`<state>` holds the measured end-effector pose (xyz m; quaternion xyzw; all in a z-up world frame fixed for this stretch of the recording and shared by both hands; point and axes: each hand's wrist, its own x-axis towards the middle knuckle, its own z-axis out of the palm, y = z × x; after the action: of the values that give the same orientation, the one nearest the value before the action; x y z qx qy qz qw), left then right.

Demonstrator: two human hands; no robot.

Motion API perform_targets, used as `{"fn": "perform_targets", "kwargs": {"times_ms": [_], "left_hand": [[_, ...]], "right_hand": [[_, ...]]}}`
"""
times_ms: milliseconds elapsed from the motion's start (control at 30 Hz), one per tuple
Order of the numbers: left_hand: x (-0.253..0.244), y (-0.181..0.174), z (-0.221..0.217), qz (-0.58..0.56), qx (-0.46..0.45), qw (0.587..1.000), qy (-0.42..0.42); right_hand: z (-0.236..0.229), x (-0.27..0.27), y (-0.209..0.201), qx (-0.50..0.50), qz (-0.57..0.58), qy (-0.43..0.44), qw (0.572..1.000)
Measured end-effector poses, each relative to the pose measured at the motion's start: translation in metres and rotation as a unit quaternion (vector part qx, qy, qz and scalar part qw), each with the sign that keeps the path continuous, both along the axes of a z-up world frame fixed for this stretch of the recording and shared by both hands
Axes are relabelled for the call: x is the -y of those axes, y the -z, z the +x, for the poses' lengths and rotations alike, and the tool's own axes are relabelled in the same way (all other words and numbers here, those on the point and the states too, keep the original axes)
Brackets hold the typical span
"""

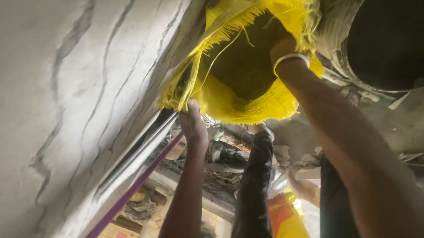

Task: Transferring cement from a bag into a bucket using a trowel.

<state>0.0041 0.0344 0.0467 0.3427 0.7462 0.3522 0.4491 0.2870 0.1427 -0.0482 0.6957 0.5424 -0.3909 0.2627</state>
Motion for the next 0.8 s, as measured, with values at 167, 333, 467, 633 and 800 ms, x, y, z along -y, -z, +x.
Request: {"fn": "perform_targets", "kwargs": {"times_ms": [167,333,467,633,800], "left_hand": [[0.004,0.003,-0.005,0.007,-0.043,0.999,0.026],[-0.006,-0.020,0.005,-0.031,0.021,0.999,0.021],[0.010,-0.023,0.013,-0.083,-0.046,0.993,0.071],[0.024,-0.009,0.014,-0.120,-0.052,0.988,0.080],[0.018,-0.004,0.007,-0.086,-0.069,0.992,0.063]], "right_hand": [[-0.004,0.005,0.007,-0.052,-0.009,0.036,0.998],[-0.011,0.005,0.021,-0.096,-0.018,0.051,0.994],[-0.023,0.033,0.017,-0.141,-0.036,0.055,0.988],[-0.031,0.040,0.014,-0.187,-0.050,0.054,0.980],[-0.047,0.044,0.016,-0.243,-0.058,0.061,0.966]]}}
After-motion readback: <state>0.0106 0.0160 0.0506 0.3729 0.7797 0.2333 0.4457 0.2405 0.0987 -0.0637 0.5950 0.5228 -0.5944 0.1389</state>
